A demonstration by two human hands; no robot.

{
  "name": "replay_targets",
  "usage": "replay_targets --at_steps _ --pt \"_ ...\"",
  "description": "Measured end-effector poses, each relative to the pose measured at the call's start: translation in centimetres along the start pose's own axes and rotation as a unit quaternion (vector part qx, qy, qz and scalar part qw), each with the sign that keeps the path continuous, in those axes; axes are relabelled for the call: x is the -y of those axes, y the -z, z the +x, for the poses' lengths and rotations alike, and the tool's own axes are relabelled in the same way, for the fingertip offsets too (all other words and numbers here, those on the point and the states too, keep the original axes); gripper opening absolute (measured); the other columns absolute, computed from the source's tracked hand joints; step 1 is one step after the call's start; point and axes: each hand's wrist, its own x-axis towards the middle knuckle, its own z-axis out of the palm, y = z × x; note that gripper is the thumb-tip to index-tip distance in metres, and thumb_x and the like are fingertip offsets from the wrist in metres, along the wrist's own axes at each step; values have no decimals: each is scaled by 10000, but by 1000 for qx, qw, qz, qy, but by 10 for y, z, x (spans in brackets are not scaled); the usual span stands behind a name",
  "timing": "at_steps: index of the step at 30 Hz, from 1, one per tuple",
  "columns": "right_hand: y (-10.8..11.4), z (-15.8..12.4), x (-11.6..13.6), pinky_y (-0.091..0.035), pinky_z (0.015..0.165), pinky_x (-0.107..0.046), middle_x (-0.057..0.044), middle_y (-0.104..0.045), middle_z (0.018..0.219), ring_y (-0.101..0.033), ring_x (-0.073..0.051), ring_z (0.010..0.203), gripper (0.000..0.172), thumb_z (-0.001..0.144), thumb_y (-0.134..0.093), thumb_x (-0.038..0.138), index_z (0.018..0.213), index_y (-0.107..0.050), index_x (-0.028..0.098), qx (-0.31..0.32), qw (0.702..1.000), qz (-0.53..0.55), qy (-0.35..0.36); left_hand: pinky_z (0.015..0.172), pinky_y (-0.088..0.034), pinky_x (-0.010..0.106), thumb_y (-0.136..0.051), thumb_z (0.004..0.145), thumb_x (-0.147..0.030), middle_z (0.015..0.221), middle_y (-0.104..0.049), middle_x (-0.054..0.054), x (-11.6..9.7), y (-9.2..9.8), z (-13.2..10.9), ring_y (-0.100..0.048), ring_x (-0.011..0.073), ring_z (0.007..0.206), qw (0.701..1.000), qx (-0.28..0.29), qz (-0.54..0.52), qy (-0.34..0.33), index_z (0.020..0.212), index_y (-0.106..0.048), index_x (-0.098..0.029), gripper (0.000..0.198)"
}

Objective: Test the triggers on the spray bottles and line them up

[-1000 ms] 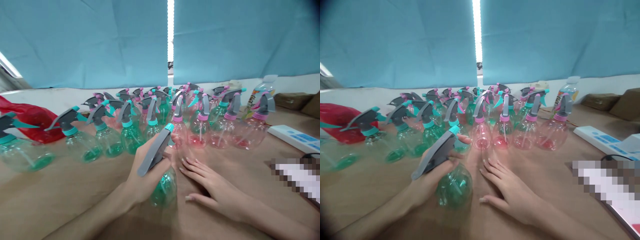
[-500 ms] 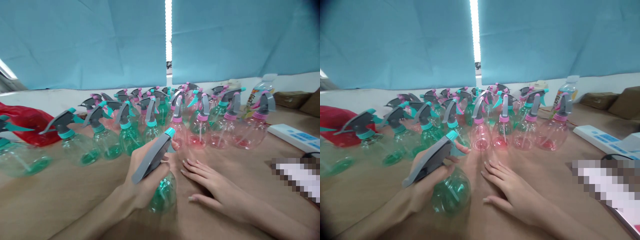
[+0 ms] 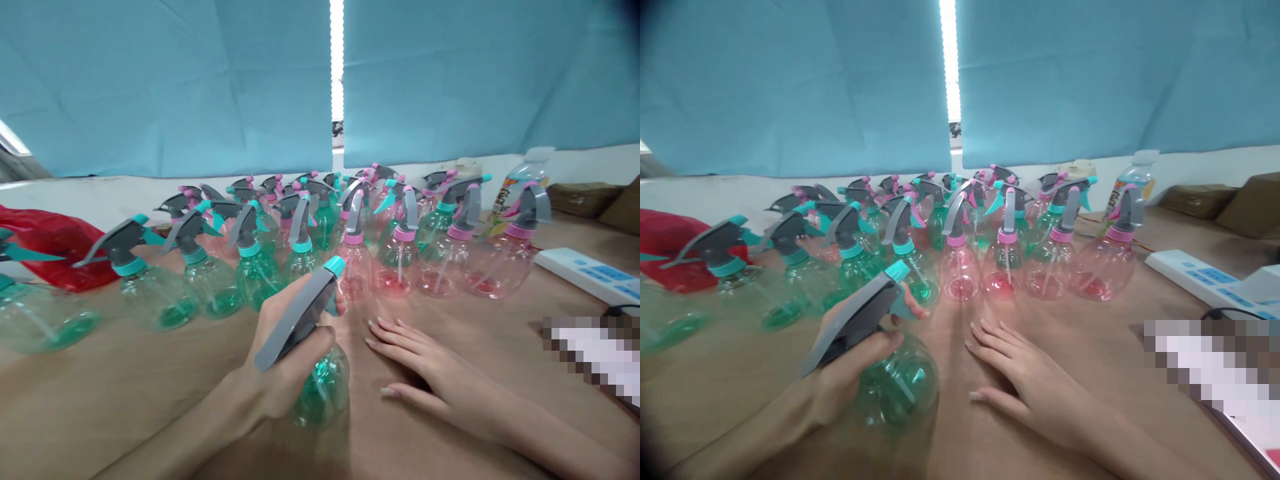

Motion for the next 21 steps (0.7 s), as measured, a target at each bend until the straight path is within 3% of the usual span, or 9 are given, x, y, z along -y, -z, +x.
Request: replay_targets --at_steps 3,6,15,21 --pt "0 0 -1 -252 1167 -551 -38 -348 1559 -285 -298 1439 617 933 -574 503 1487 -373 318 -7 1000 15 -2 697 -500 324 -514 705 -199 856 -631 4 3 -2 1 -620 209 814 999 6 -40 11 940 -599 -251 254" --pt "0 0 0 -259 1164 -556 -37 -358 1554 -292 -299 1436 606 931 -574 510 1477 -392 319 -5 1000 18 -8 764 -515 339 -524 711 -183 877 -626 2 6 -4 2 -624 202 831 999 -8 -45 14 959 -581 -243 261" --pt "-3 -1 13 -258 1167 -558 -48 -392 1533 -304 -305 1429 569 960 -531 485 1477 -400 288 -27 999 -4 -25 595 -450 284 -521 759 -215 720 -514 -28 8 -5 1 -561 174 697 1000 -16 -12 -7 836 -518 -237 80" --pt "-2 -4 5 -257 1167 -557 -28 -343 1558 -287 -294 1438 574 962 -525 494 1486 -377 312 -7 1000 -3 -23 632 -481 287 -525 776 -216 841 -603 -9 11 -5 2 -603 174 735 1000 -17 -10 -2 948 -575 -237 181"
